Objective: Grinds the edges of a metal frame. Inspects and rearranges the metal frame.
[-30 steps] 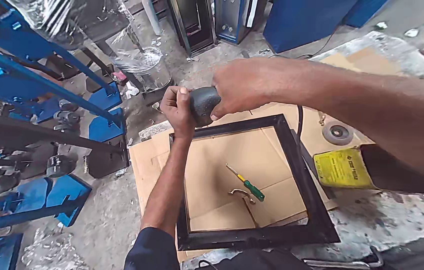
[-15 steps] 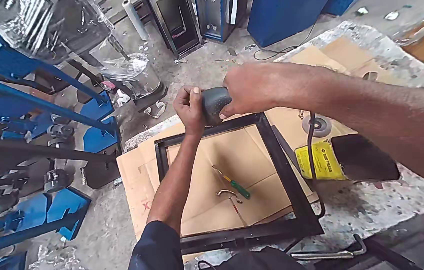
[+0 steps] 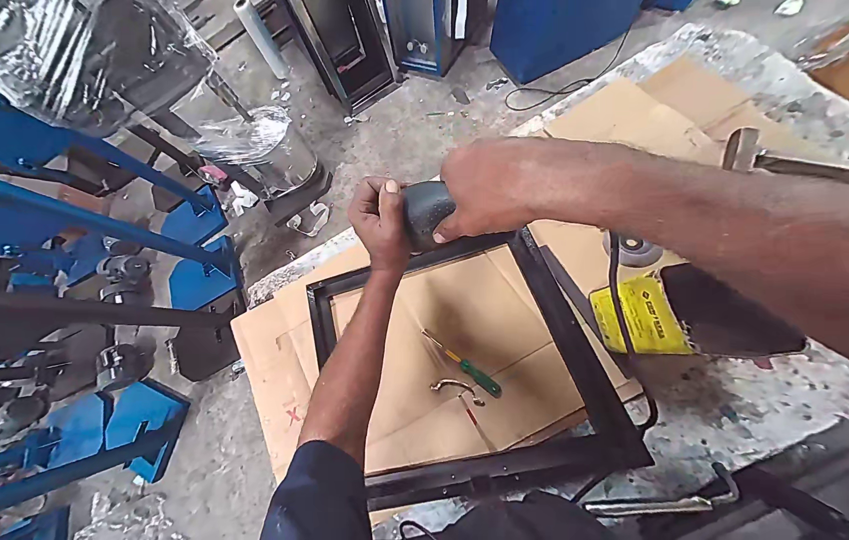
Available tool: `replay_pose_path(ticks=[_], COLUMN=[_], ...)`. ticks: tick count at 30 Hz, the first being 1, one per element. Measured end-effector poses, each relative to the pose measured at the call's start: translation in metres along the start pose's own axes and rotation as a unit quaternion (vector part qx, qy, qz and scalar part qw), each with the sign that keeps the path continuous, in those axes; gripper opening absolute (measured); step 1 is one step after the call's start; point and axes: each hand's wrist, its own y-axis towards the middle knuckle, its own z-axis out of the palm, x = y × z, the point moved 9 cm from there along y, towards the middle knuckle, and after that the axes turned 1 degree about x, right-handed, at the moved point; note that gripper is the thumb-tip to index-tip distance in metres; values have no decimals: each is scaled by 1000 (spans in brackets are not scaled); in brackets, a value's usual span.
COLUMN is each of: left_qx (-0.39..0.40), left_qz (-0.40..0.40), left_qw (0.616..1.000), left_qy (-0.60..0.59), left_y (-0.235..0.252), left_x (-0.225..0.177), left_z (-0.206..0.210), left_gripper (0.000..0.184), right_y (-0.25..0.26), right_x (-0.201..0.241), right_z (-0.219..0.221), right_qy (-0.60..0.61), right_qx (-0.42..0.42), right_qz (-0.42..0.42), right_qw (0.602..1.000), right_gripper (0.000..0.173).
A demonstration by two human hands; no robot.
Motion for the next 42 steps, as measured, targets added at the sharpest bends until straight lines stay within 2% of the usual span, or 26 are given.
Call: replay_pose_path(ticks=[6,10,15,19,32,42], left_qx=[0,-1,9,-10,-1,7], left_qz=[6,3,14,2,-14,-18], left_qw=[1000,1000,1000,1000,1000,1000], left_qy=[-10,-10,-7,8,6,11], left_y=[2,2,3,1,5,5], left_x=[3,5,4,4,14,16], left_z=[0,-1,1,-1,1,2], left_gripper=[26,26,29,30,25,24], right_y=[11,15,14,20,22,27], right_x=[-4,-3,-6,-7,-10,-11], right_z=[7,8,5,2,5,7], right_qy=[53,45,36,30,58,56], right_qx=[46,35,17,20,21,19], right_qz=[10,-6,0,-12,-5,-11], right_qw=[998,998,999,999,998,998], right_gripper=[47,56,45,45,42,46])
